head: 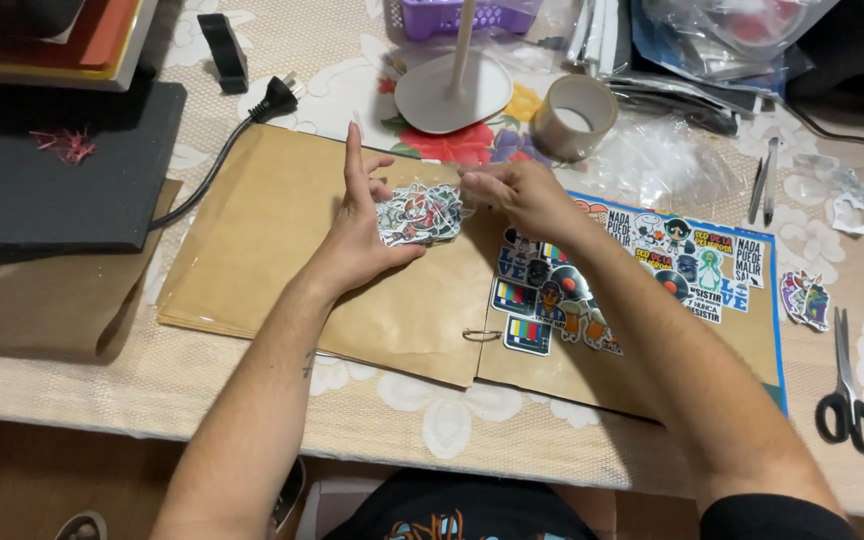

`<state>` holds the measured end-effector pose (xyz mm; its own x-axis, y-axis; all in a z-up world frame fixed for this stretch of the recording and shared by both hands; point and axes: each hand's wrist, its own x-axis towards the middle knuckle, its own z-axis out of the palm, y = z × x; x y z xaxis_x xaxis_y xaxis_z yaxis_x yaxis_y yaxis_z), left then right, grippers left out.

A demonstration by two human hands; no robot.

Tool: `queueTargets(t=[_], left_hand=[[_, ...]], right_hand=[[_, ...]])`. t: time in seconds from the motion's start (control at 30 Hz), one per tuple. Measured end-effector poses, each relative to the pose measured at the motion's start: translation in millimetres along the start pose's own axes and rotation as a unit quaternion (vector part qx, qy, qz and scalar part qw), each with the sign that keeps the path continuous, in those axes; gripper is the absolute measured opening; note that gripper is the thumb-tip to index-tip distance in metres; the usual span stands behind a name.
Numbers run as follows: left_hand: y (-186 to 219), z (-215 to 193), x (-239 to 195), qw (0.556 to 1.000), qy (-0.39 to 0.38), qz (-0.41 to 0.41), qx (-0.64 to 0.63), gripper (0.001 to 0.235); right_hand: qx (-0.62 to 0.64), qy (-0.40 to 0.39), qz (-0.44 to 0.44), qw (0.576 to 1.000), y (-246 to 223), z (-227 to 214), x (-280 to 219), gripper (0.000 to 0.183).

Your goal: Decorating a scrapbook by peeling and applying various stickers and trimming them with scissors.

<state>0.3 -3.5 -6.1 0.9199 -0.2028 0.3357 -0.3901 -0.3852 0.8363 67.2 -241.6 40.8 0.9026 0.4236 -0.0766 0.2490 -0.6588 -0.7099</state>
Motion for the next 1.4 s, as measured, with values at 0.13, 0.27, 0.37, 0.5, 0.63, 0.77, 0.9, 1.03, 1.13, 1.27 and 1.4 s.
queueTargets(t=[0.13, 0.27, 0.37, 0.5, 0.63, 0.77, 0.9, 1.03, 1.13, 1.27, 1.4], left_hand=[[3.9, 4.1, -0.2, 1.0, 0.008, 0.022, -0.009, 0.155], [5.5, 7.7, -0.9, 0.998, 0.021, 0.021, -0.047, 0.164], [-15.2, 12.8, 1.8, 0.993, 0.045, 0.016, -0.109, 0.164], [-17.2, 19.1, 2.8, 0.973, 0.032, -0.022, -0.228, 0.163], [-20.8, 33.3, 1.3, 0.884, 0.029, -0.06, -0.464, 0.151], [-6.4, 40.7, -2.7, 0.806, 0.015, -0.123, -0.579, 0.123], [24.5, 33.6, 4.6, 0.836, 0.034, -0.113, -0.537, 0.107], [44.5, 30.2, 17.2, 0.876, -0.016, -0.105, -0.471, 0.109], [51.9, 29.4, 33.6, 0.898, -0.069, -0.106, -0.422, 0.114], [88.5, 31.7, 50.8, 0.909, -0.124, -0.121, -0.378, 0.114], [153.3, 31.1, 68.7, 0.941, -0.152, -0.176, -0.246, 0.107]], right_hand=[[0.069, 0.004, -0.043, 0.997, -10.3, -1.4, -8.4, 0.031], [0.12, 0.069, -0.06, 0.989, -6.8, 5.3, -2.2, 0.027], [0.126, 0.11, -0.147, 0.975, -16.1, -0.6, -8.8, 0.037], [0.062, 0.162, -0.262, 0.949, -30.5, -11.2, -22.2, 0.046], [0.066, 0.19, -0.328, 0.923, -39.5, -25.9, -38.0, 0.046], [0.168, 0.247, -0.278, 0.913, -29.5, -36.8, -58.3, 0.05], [0.215, 0.364, -0.189, 0.887, -0.3, -40.0, -95.7, 0.039], [0.21, 0.404, -0.064, 0.888, 8.1, -41.0, -136.7, 0.04], [0.321, 0.281, -0.032, 0.904, 11.7, -43.5, -158.1, 0.028], [0.446, 0.226, 0.023, 0.866, 9.4, -44.1, -170.5, 0.03], [0.575, 0.208, 0.136, 0.78, 39.7, -35.9, -171.5, 0.065]])
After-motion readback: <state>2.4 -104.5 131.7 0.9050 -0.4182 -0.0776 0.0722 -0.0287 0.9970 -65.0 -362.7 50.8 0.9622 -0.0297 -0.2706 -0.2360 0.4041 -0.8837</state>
